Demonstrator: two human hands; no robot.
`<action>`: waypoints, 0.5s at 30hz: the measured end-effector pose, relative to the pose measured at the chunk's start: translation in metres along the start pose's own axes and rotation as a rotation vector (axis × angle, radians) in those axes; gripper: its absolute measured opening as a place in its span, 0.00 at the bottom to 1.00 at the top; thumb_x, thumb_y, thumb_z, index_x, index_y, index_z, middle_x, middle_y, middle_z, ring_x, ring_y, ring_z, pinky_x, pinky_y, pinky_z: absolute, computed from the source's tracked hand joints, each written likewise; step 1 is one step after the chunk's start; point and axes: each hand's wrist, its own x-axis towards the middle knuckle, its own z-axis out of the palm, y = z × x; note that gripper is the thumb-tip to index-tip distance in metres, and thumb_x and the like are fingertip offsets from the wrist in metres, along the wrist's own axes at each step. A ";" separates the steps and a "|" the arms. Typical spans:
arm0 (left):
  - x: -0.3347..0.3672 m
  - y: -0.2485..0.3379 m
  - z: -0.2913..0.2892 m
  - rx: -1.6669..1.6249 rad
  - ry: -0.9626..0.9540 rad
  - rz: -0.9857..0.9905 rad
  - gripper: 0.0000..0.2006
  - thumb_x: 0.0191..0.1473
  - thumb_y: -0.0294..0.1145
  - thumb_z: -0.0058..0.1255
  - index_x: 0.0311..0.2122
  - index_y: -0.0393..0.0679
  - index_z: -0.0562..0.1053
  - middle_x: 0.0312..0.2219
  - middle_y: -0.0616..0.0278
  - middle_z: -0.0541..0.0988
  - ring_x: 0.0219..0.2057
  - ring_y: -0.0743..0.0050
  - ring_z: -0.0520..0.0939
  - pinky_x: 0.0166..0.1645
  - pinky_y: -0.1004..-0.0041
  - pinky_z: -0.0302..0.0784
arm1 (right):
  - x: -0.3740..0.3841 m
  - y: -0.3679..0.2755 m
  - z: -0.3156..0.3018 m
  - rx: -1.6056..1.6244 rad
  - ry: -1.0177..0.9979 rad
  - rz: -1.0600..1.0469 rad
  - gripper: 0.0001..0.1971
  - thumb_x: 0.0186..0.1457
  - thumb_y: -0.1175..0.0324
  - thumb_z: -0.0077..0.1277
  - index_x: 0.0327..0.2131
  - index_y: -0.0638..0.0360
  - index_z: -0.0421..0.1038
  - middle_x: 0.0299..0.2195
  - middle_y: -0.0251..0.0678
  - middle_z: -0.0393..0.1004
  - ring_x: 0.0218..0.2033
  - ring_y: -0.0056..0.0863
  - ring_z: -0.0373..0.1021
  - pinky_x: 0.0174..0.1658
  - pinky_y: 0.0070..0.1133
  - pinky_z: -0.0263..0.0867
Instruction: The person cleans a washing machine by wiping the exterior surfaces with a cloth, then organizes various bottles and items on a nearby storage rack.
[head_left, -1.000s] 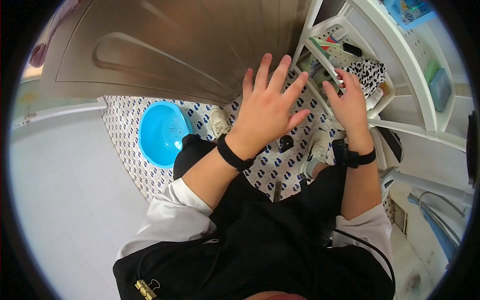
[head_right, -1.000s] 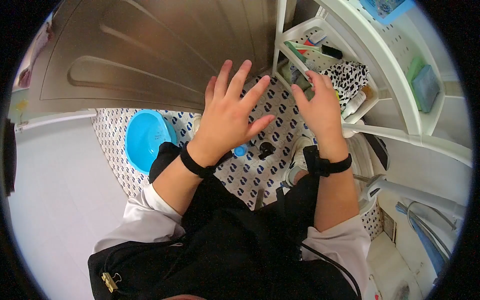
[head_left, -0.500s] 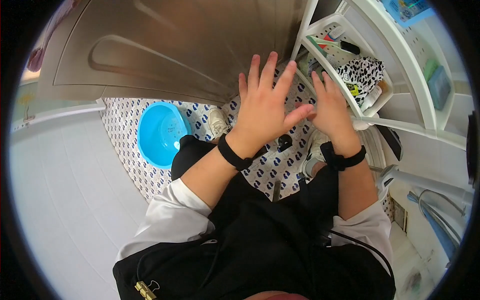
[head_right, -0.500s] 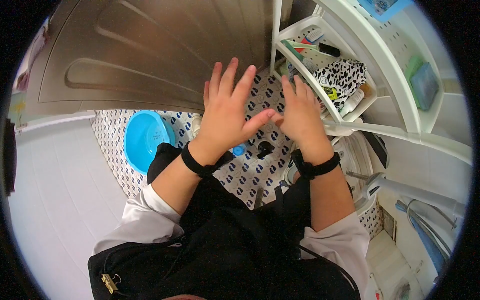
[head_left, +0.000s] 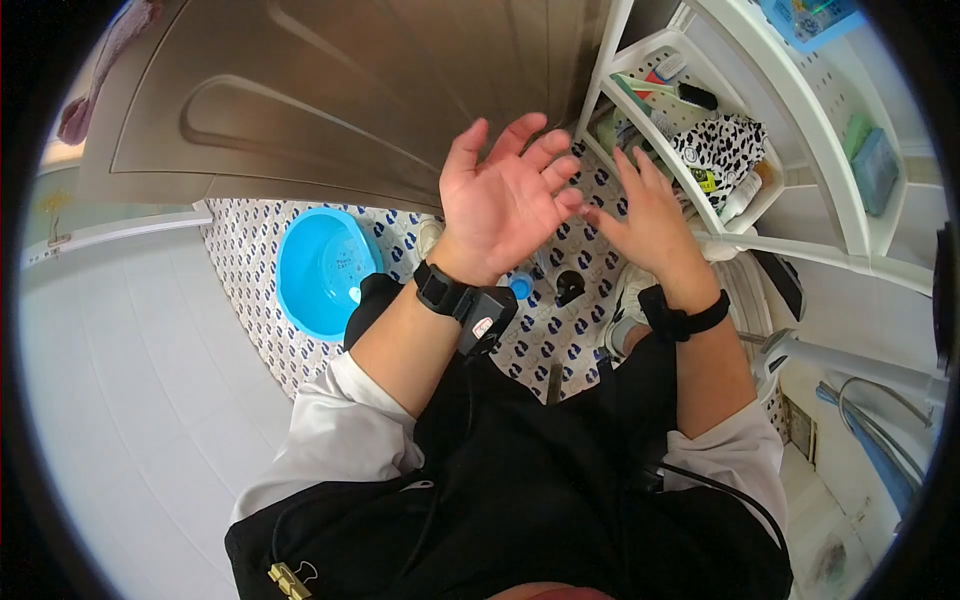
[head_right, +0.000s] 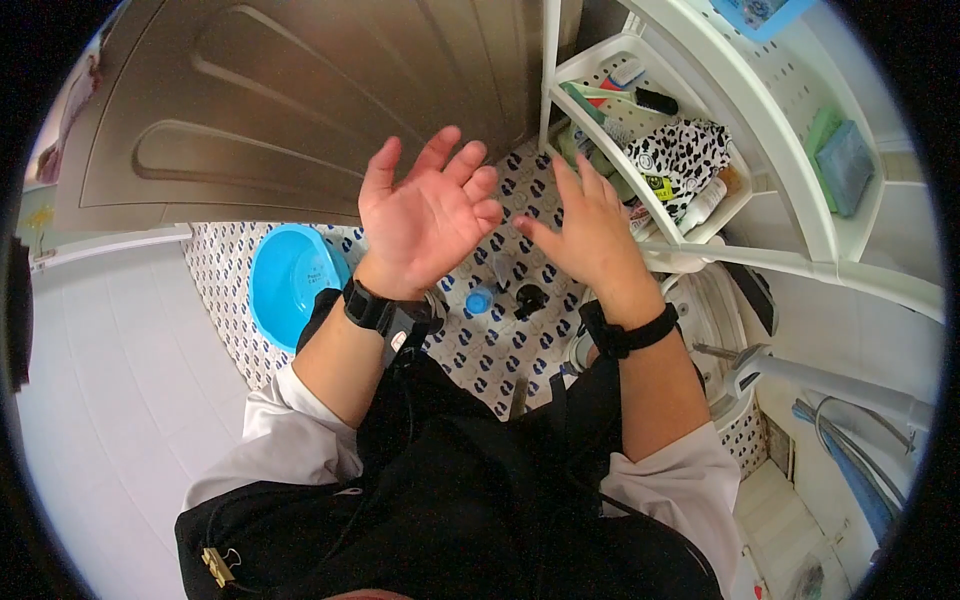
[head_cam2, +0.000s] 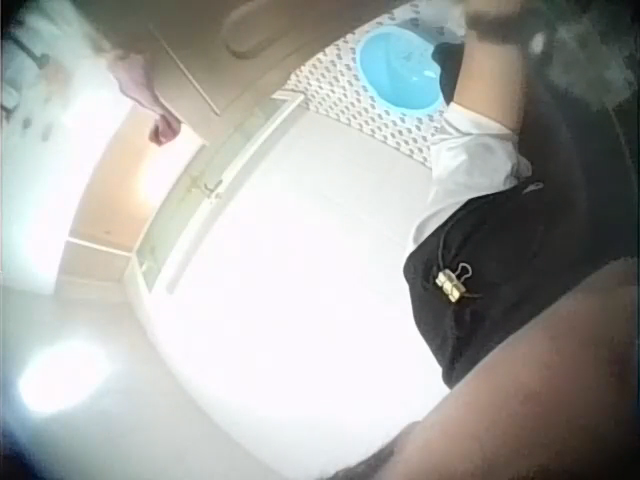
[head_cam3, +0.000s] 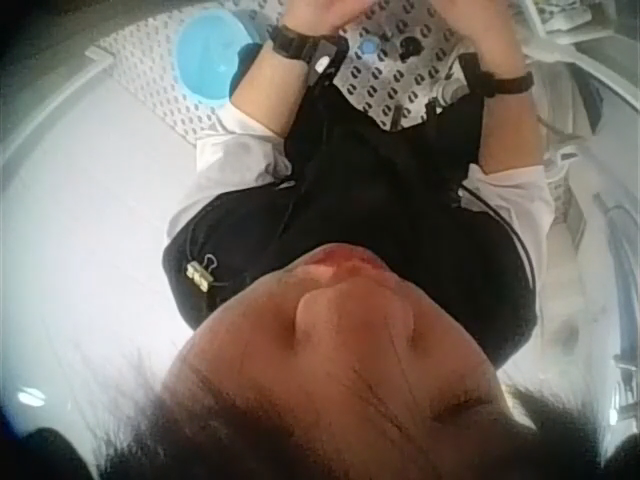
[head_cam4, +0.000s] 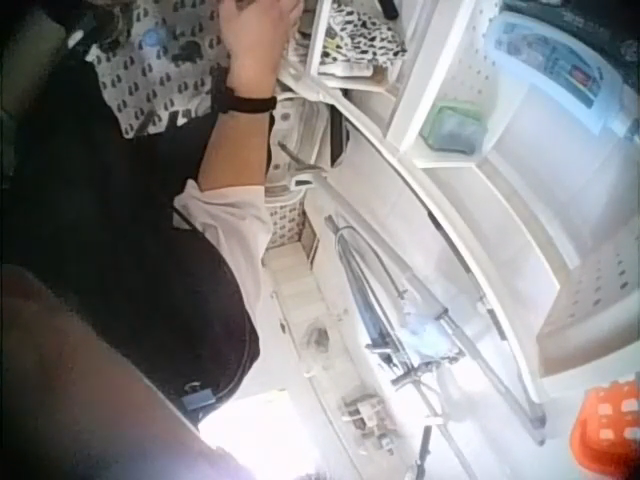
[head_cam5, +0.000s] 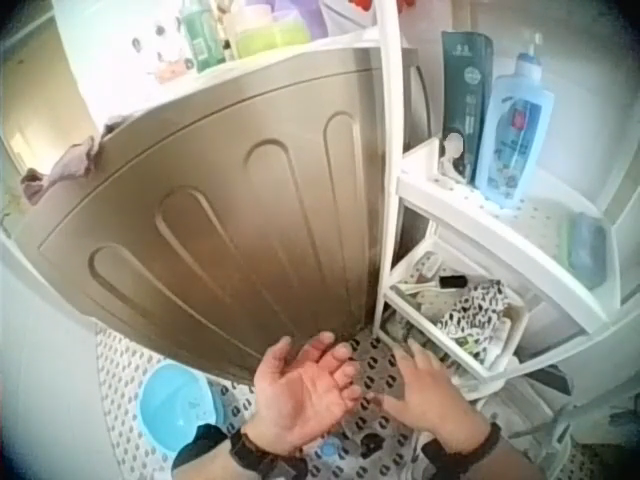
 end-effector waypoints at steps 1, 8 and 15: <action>0.000 -0.001 0.009 0.015 -0.081 -0.031 0.31 0.62 0.63 0.41 0.59 0.51 0.69 0.55 0.54 0.73 0.55 0.51 0.74 0.53 0.52 0.71 | 0.000 0.002 0.000 -0.001 0.000 0.003 0.45 0.54 0.44 0.62 0.67 0.59 0.58 0.67 0.58 0.56 0.66 0.58 0.56 0.66 0.46 0.56; -0.004 -0.010 0.035 0.011 -0.189 -0.098 0.47 0.56 0.80 0.32 0.74 0.64 0.49 0.74 0.52 0.45 0.74 0.42 0.47 0.70 0.28 0.46 | 0.000 0.016 0.011 0.021 -0.084 -0.027 0.45 0.50 0.53 0.62 0.70 0.53 0.55 0.68 0.57 0.55 0.66 0.58 0.57 0.66 0.46 0.57; 0.006 -0.013 0.038 0.045 -0.199 -0.092 0.47 0.56 0.80 0.34 0.74 0.64 0.50 0.74 0.54 0.46 0.74 0.42 0.49 0.69 0.29 0.49 | 0.004 0.028 0.003 0.489 -0.049 0.089 0.40 0.61 0.51 0.54 0.69 0.60 0.54 0.68 0.52 0.56 0.67 0.52 0.59 0.66 0.42 0.58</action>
